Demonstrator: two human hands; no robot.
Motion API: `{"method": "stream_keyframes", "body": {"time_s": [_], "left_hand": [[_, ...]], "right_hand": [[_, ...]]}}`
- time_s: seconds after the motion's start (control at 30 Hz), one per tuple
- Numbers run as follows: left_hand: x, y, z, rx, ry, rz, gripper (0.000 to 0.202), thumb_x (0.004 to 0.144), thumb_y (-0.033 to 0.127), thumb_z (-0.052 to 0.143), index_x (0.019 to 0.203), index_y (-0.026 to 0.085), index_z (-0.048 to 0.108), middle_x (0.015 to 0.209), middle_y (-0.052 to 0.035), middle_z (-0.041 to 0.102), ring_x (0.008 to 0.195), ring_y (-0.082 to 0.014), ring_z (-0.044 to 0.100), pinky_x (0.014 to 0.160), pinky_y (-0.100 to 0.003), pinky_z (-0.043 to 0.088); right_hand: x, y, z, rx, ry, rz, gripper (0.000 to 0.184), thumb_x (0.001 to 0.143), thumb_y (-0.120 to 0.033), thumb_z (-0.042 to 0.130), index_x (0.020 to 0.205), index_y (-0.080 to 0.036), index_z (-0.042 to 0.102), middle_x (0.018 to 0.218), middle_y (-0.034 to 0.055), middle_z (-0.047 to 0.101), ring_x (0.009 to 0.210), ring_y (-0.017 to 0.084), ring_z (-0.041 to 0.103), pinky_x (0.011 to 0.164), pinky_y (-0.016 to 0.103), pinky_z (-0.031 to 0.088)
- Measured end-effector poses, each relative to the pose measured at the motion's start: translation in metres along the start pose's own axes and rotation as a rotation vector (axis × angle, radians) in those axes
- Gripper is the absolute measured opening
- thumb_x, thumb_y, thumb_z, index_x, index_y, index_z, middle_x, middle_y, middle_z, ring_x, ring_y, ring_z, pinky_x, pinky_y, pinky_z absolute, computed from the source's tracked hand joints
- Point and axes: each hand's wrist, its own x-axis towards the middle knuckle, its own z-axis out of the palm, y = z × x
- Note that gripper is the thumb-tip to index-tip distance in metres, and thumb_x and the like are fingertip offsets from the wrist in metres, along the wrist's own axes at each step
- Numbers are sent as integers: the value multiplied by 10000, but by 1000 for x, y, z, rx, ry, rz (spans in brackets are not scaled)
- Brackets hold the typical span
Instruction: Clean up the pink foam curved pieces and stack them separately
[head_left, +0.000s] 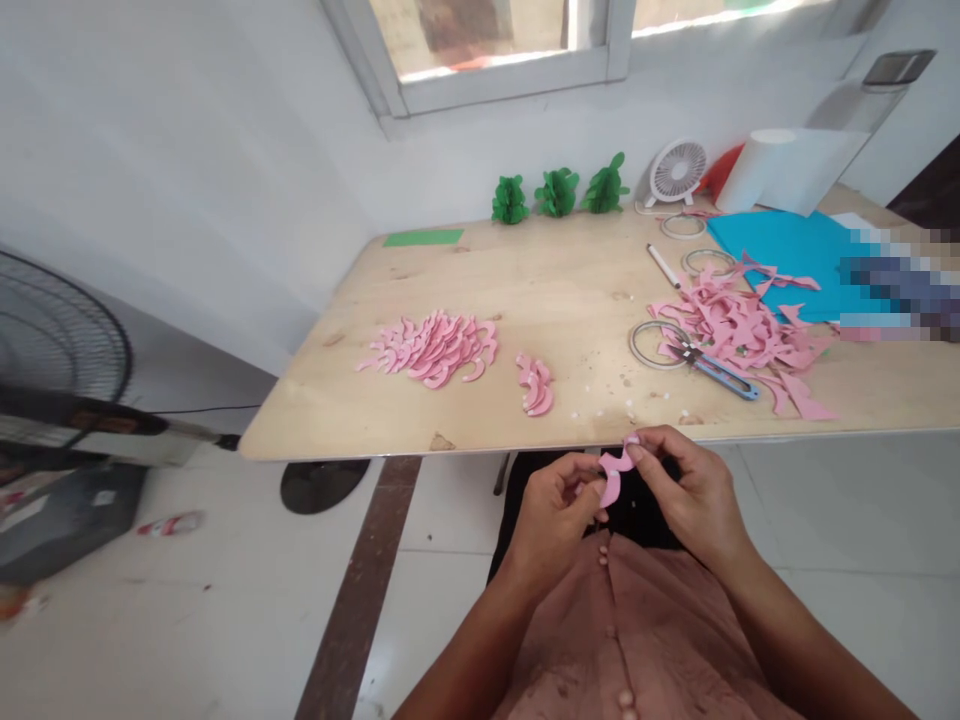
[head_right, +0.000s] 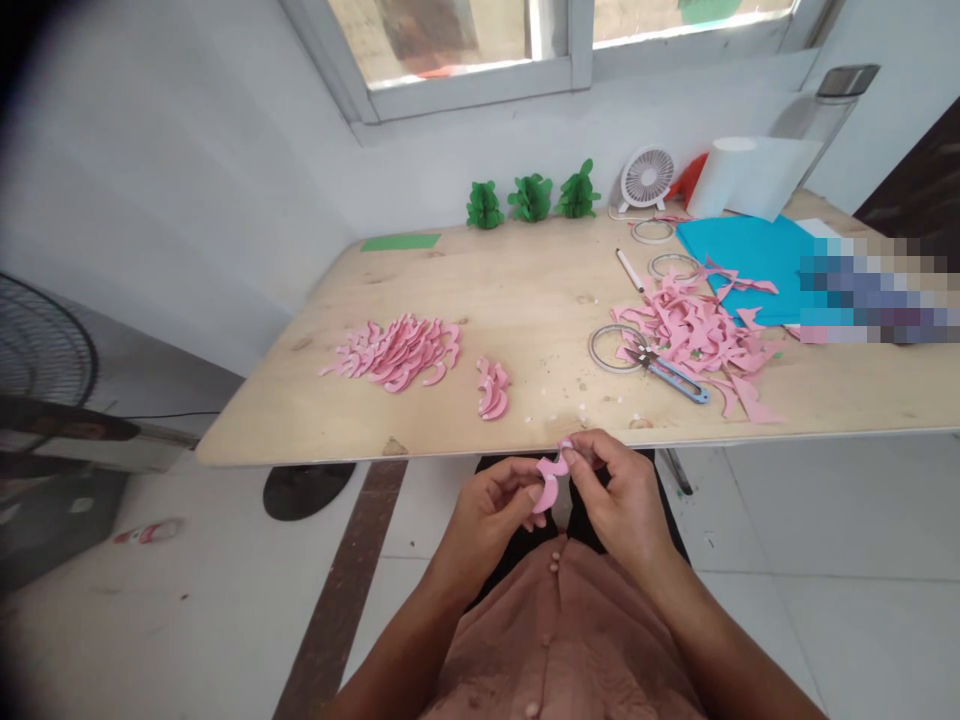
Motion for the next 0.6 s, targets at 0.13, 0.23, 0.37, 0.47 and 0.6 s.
{"method": "stream_keyframes", "body": {"time_s": [0.13, 0.23, 0.37, 0.47, 0.6], "left_hand": [[4, 1, 3, -10, 55, -2, 180, 731, 201, 628, 899, 146, 662, 812, -43, 660, 617, -122, 571, 608, -251, 476], [8, 2, 5, 17, 63, 10, 214, 721, 200, 656, 929, 153, 667, 772, -28, 653, 649, -129, 572, 642, -254, 469], [13, 4, 10, 162, 63, 21, 160, 742, 206, 651, 889, 152, 683, 726, -8, 636, 626, -114, 534, 614, -228, 424], [19, 6, 15, 300, 88, 1, 78, 759, 212, 633, 783, 150, 674, 660, 11, 604, 574, -99, 504, 575, -213, 401], [31, 10, 23, 337, 107, -55, 72, 757, 209, 633, 766, 147, 670, 619, 18, 592, 570, -102, 522, 577, -212, 412]], "right_hand": [[4, 4, -3, -9, 30, 14, 178, 875, -337, 545, 818, -189, 625, 721, 17, 654, 662, 170, 591, 616, 257, 451], [8, 8, -5, -12, 23, 13, 175, 880, -335, 541, 819, -194, 624, 727, 18, 660, 669, 171, 594, 616, 259, 451], [13, 12, -7, 1, 14, 4, 174, 883, -323, 537, 815, -197, 636, 722, 18, 668, 658, 166, 602, 616, 256, 462], [19, 16, -9, 19, 6, -34, 179, 887, -316, 524, 823, -203, 647, 768, 31, 694, 701, 178, 635, 644, 263, 485], [31, 27, -15, 33, 24, -95, 164, 888, -298, 525, 850, -206, 655, 803, 27, 712, 720, 177, 659, 651, 264, 501]]}}
